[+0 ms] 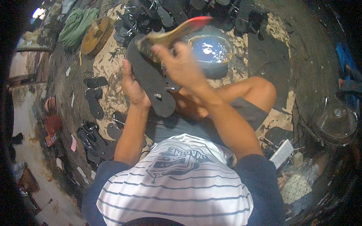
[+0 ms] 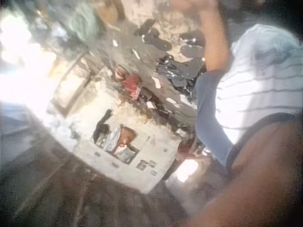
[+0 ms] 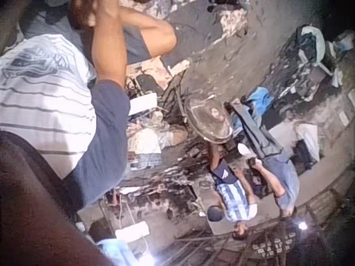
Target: The person sits on the floor and repeatedly applies a brown liquid from a container onto black flip-flops using a brush. They handle each sandal one at a time, coating the sole and strap areas, then place them back on the floor among other sandals.
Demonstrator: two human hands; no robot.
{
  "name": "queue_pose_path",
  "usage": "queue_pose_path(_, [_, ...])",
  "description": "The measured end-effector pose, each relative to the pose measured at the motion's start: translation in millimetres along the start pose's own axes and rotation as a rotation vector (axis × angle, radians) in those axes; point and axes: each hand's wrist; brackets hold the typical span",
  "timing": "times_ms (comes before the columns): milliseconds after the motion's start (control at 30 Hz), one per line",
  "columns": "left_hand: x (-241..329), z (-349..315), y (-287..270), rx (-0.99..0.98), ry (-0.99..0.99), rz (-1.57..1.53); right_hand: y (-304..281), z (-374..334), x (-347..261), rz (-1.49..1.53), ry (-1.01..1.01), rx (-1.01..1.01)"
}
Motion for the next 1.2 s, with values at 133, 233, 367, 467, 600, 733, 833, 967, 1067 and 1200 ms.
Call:
queue_pose_path(133, [-10.8,-10.0,11.1,0.022,0.030,0.174,12.5,1.6,8.0,-0.267,-0.307,0.032])
queue_pose_path(233, [-7.2,-6.3,11.0,-0.023,0.030,0.204,7.1,16.7,2.4,-0.197,-0.282,0.016])
queue_pose_path(367, [-9.7,-16.2,12.5,0.033,0.023,0.263,0.6,8.9,-7.4,-0.300,-0.235,-0.088])
queue_pose_path(467, [-5.0,-6.5,-0.6,-0.046,-0.006,0.057,5.9,-11.4,-20.5,-0.045,-0.211,-0.138])
queue_pose_path(600, [-16.7,-11.7,-10.1,-0.057,-0.005,0.188,-20.6,12.9,2.9,-0.354,-0.308,-0.072])
queue_pose_path(733, [-12.8,-2.1,7.2,-0.039,0.068,0.168,-11.5,-1.7,-0.6,-0.303,-0.294,-0.070])
queue_pose_path(833, [-18.1,-5.6,3.0,-0.011,0.015,0.160,-21.6,7.1,8.1,-0.218,-0.209,-0.131])
queue_pose_path(967, [-17.0,-14.7,-26.1,-0.128,-0.171,0.048,-40.9,22.0,45.6,-0.468,-0.061,-0.093])
queue_pose_path(1067, [-25.3,-45.1,-7.1,0.016,-0.264,0.063,-95.7,19.6,116.6,-0.753,0.203,-0.177])
queue_pose_path(1200, [-26.5,-91.8,-35.3,0.084,-0.455,-0.062,-99.1,8.0,162.0,-1.026,0.351,-0.202])
Point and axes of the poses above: each hand's wrist, its own z-axis towards the middle knuckle, its own y-axis out of the palm, x = y × z, and after that the axes turned 14 degrees about -x, right-handed
